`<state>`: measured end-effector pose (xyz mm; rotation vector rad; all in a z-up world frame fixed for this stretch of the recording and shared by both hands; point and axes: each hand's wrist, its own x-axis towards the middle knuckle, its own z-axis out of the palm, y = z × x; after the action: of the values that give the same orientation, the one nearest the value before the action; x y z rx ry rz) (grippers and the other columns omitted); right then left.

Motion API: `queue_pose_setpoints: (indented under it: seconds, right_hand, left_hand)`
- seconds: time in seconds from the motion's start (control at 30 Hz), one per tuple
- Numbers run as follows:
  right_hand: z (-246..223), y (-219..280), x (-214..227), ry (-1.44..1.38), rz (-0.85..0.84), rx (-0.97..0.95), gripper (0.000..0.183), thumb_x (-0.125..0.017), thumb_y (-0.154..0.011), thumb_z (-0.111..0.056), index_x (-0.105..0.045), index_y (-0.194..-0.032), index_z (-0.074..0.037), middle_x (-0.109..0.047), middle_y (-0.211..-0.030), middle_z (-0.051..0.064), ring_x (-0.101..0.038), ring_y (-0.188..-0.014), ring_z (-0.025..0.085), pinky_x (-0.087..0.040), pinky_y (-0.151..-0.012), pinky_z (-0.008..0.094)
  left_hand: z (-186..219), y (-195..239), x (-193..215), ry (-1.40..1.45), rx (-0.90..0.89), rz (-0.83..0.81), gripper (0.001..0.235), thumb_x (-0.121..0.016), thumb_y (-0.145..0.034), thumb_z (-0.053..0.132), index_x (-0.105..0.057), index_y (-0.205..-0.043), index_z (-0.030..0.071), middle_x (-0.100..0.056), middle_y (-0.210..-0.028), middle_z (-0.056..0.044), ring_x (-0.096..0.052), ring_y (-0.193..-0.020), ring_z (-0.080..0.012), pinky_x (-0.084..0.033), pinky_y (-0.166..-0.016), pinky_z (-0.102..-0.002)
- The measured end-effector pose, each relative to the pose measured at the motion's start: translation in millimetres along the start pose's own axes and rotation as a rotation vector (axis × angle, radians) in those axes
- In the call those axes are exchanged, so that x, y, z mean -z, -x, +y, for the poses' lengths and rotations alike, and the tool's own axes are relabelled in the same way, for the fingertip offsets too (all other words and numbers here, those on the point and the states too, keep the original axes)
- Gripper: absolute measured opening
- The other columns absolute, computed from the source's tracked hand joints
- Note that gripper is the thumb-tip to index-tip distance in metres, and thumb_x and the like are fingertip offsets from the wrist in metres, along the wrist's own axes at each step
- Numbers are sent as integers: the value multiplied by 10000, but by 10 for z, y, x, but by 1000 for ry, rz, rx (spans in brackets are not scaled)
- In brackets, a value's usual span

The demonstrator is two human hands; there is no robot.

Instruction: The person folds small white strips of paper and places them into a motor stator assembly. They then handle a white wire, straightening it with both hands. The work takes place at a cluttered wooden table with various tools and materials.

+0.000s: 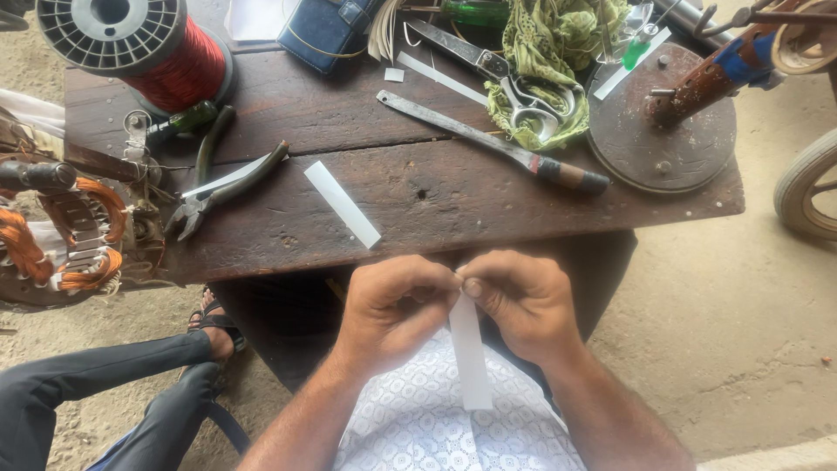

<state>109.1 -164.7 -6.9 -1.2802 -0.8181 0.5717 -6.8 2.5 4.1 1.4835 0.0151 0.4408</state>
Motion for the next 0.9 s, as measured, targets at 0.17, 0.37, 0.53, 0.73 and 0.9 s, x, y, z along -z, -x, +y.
queue_pose_setpoints:
  seconds: [0.17,0.37,0.53,0.73,0.9]
  right_hand:
    - [15,-5,27,-216,-27,-108,158,-727,-1002,-65,-741,-1147,-2,-781,-993,127,-748,-878,150,-617,-741,259]
    - [-15,-35,3,-128,-14,25,165,-697,-1001,-48,-712,-1158,3,-774,-1006,137,-768,-903,156,-649,-767,258]
    - [-70,-57,-24,12,-6,114,146,-680,-1004,-34,-705,-1142,7,-775,-961,129,-778,-861,148,-658,-714,238]
    - [-97,-73,-47,85,5,132,137,-682,-1001,-27,-701,-1131,11,-770,-947,119,-772,-843,143,-652,-696,232]
    - [-94,-51,-60,135,31,100,134,-686,-987,-34,-704,-1113,8,-761,-906,100,-757,-785,122,-636,-645,218]
  left_hand:
    - [27,-8,29,-160,-100,12,152,-715,-931,-57,-710,-1025,63,-738,-926,-39,-744,-827,-99,-627,-685,-223]
    - [23,-7,-5,-211,-86,44,132,-727,-956,-12,-707,-1073,46,-750,-977,-60,-765,-891,-119,-640,-729,-237]
    - [-22,-1,-3,-37,-12,33,154,-731,-974,76,-710,-1120,32,-761,-988,-82,-784,-912,-136,-636,-768,-253]
    - [-48,12,5,-49,-51,28,119,-724,-988,82,-714,-1098,37,-762,-979,-83,-783,-906,-129,-632,-762,-250]
    - [-28,17,6,-11,-23,35,103,-731,-979,56,-715,-1077,31,-758,-968,-87,-780,-900,-133,-632,-754,-256]
